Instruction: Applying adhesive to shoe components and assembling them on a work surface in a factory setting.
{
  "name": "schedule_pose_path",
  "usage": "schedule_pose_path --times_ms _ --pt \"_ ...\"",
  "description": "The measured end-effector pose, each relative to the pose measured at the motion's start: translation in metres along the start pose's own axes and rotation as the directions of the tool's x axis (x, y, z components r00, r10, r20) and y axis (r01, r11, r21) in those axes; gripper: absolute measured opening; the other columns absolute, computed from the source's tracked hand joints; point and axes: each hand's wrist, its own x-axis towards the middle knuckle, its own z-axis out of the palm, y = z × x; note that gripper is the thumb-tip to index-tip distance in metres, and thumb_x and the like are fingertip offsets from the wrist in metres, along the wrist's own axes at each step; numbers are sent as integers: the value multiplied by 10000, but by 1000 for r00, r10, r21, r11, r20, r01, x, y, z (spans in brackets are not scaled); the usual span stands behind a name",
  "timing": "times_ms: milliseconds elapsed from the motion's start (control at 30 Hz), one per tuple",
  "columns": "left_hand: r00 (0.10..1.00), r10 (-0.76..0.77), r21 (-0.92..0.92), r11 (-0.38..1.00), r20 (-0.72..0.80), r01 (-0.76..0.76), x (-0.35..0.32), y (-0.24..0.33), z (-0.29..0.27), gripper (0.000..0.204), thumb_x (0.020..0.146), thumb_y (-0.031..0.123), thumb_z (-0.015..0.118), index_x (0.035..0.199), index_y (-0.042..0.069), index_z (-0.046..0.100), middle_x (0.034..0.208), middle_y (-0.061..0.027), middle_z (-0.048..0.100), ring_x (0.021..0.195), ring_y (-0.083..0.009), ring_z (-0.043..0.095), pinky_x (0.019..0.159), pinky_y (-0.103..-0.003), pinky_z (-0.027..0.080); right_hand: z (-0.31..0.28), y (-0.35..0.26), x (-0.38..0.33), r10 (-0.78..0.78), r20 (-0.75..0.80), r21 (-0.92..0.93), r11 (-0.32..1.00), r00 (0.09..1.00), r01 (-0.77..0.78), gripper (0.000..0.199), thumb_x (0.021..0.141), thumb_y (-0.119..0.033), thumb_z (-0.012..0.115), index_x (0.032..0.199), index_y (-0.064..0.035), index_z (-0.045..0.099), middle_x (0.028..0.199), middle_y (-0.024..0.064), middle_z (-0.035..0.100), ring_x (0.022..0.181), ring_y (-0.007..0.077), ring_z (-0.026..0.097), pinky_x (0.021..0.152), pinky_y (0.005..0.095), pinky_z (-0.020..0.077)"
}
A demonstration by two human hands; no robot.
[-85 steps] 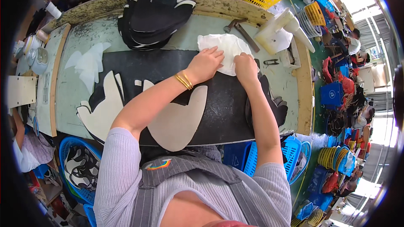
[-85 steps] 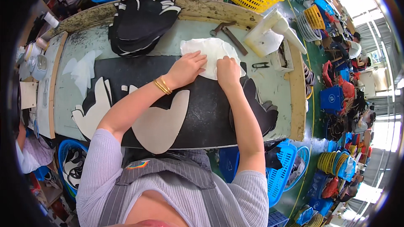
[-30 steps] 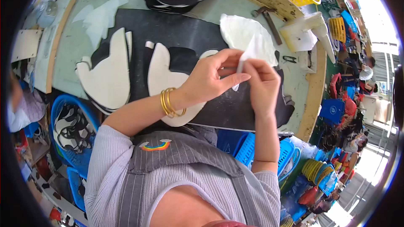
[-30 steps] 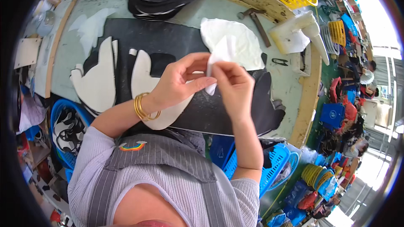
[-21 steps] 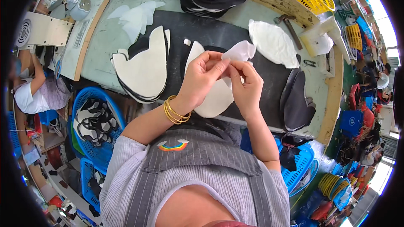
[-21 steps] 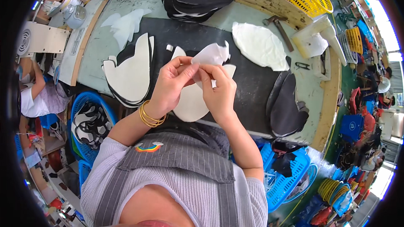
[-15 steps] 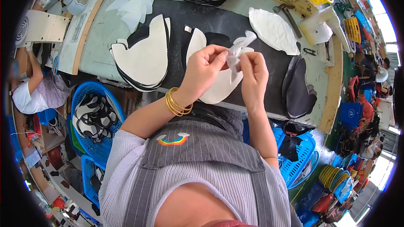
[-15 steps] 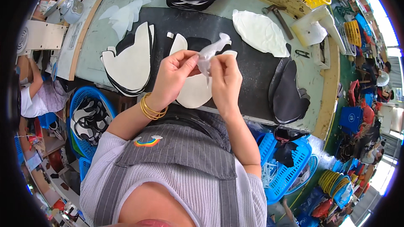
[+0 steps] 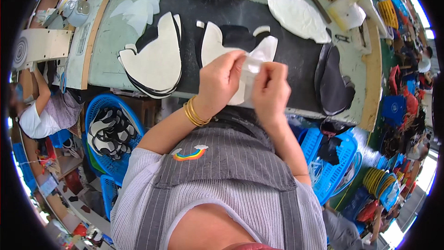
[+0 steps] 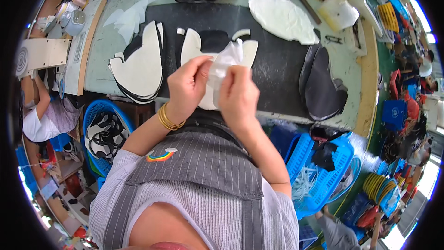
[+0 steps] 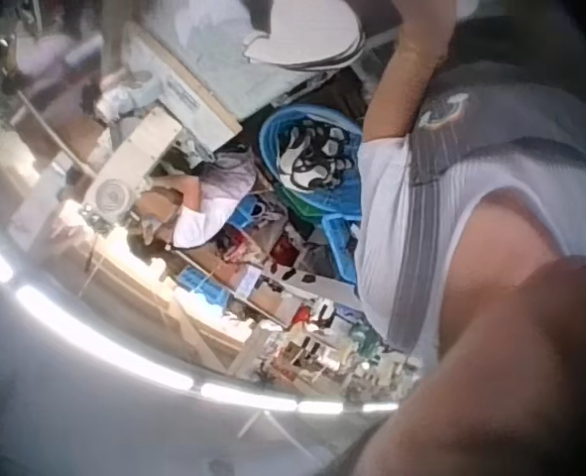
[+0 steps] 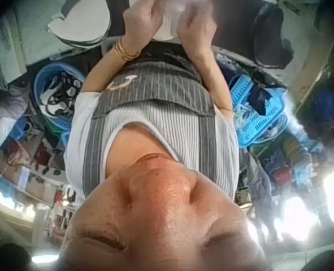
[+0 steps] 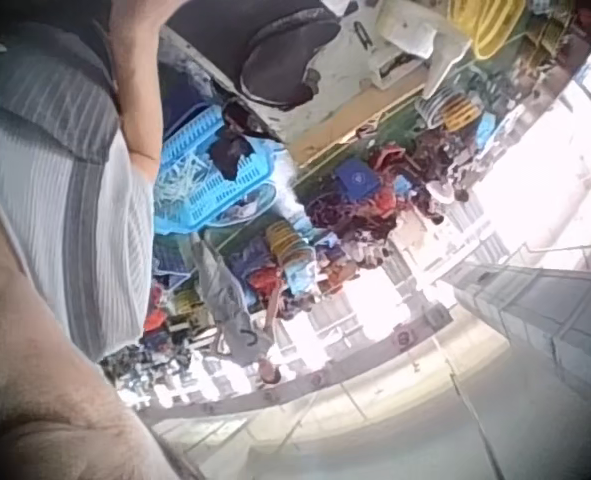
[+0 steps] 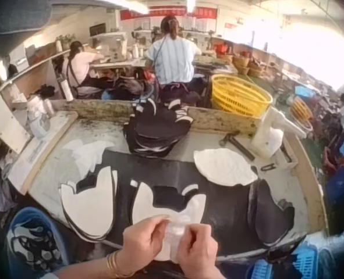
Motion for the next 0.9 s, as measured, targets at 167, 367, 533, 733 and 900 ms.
schedule_pose_path --times_ms 167,367,533,733,900 --pt "969 -204 -65 975 143 215 -22 -14 -15 103 886 88 599 928 -1 629 639 4 554 546 -35 492 489 -184 398 -69 46 -36 349 -62 -203 913 935 -354 63 859 -48 567 884 -32 512 700 101 513 587 129 522 529 270 431" --pt "740 -589 -219 715 325 664 10 -27 -58 142 873 124 616 924 -8 632 629 30 566 505 -20 454 454 -180 346 -175 71 -139 15 -587 -450 825 809 -342 69 849 -95 560 854 -29 579 816 137 587 731 228 558 655 339 452" --pt "917 253 112 948 307 -299 33 -10 -59 210 774 66 662 981 33 650 667 -19 552 538 -104 513 461 -238 400 -130 85 -149 651 627 -590 755 428 -285 198 873 -158 542 915 19 620 801 133 624 736 196 596 667 302 467" --pt "471 700 -19 569 537 -822 -2 31 -60 351 784 320 605 1028 69 636 725 -5 526 596 -114 507 508 -235 410 -43 4 -46 365 723 661 -120 587 -740 412 968 -288 390 1221 23 484 1151 126 581 1026 266 584 878 395 470" --pt "704 -204 -153 900 681 408 -41 2 -83 376 823 410 616 963 61 632 797 -60 609 750 -144 570 635 -272 461 -37 -12 -20 290 756 651 -241 586 -720 429 987 -281 295 1294 4 388 1240 144 527 1127 277 538 946 448 445"
